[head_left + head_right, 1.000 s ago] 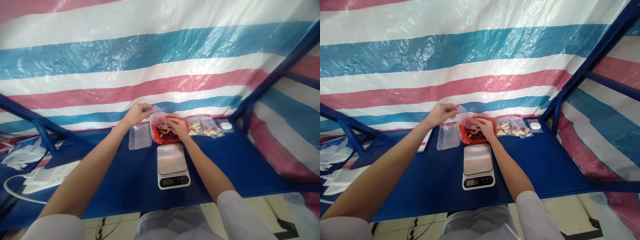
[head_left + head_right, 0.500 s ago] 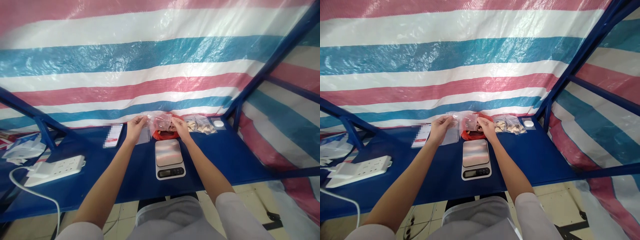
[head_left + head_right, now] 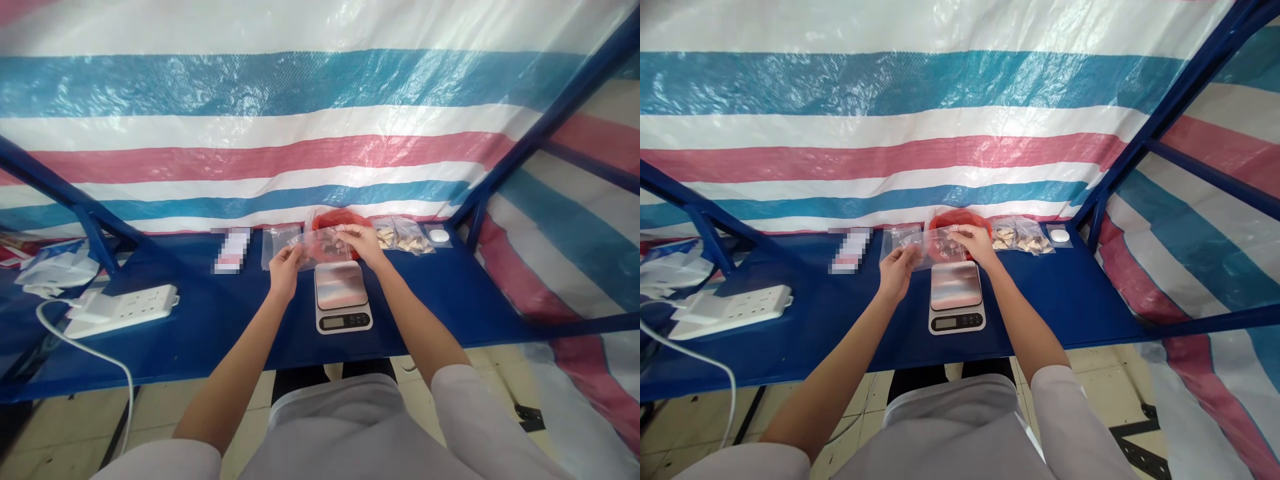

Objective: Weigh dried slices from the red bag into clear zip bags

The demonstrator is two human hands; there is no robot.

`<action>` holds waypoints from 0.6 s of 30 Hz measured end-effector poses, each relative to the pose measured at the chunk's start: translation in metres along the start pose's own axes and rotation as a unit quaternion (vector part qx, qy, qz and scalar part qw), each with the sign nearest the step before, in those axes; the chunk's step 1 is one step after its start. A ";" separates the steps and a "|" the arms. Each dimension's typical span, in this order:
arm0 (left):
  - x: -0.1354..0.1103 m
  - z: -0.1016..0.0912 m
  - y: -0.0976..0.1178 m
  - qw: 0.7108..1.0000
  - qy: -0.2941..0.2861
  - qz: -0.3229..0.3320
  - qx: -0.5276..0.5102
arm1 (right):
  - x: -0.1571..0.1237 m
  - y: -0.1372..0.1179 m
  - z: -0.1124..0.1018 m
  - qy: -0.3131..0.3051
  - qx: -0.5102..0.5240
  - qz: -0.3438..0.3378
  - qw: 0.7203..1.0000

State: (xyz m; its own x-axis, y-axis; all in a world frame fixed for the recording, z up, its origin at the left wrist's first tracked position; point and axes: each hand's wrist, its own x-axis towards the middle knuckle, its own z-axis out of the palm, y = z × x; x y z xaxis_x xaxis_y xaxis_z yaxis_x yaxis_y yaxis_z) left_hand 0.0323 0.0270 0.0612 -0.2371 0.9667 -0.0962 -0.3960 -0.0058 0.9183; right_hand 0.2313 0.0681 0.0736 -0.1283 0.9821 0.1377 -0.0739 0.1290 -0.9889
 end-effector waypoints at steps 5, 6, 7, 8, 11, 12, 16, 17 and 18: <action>0.003 -0.015 0.010 0.997 -0.023 0.015 0.069 | 0.013 -0.019 -0.003 -0.083 -0.097 -0.034 0.991; 0.005 -0.019 0.012 0.996 -0.032 0.019 0.086 | 0.017 -0.023 -0.002 -0.095 -0.113 -0.040 0.988; 0.007 -0.022 0.013 0.994 -0.039 0.022 0.100 | 0.022 -0.027 -0.002 -0.106 -0.129 -0.046 0.985; 0.009 -0.026 0.014 0.993 -0.043 0.025 0.111 | 0.027 -0.030 -0.001 -0.116 -0.144 -0.052 0.981; 0.013 -0.039 0.014 0.990 -0.041 0.032 0.134 | 0.042 -0.037 0.003 -0.157 -0.179 -0.060 0.969; 0.014 -0.044 0.014 0.988 -0.041 0.035 0.145 | 0.048 -0.039 0.006 -0.172 -0.192 -0.064 0.964; 0.014 -0.064 0.010 0.972 -0.031 0.062 0.226 | 0.071 -0.046 0.025 -0.207 -0.244 -0.103 0.942; 0.014 -0.069 0.009 0.963 -0.018 0.082 0.256 | 0.077 -0.048 0.032 -0.217 -0.255 -0.111 0.936; 0.013 -0.073 0.009 0.951 -0.002 0.115 0.286 | 0.083 -0.049 0.040 -0.230 -0.269 -0.111 0.929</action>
State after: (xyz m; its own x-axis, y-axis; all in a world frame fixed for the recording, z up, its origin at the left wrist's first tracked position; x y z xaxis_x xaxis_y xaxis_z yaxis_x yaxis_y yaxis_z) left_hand -0.0393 0.0202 0.0397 -0.2553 0.9578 0.1320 0.2140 -0.0772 0.9738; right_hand 0.1849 0.1377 0.1361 -0.5867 0.7769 0.2286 0.3406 0.4928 -0.8007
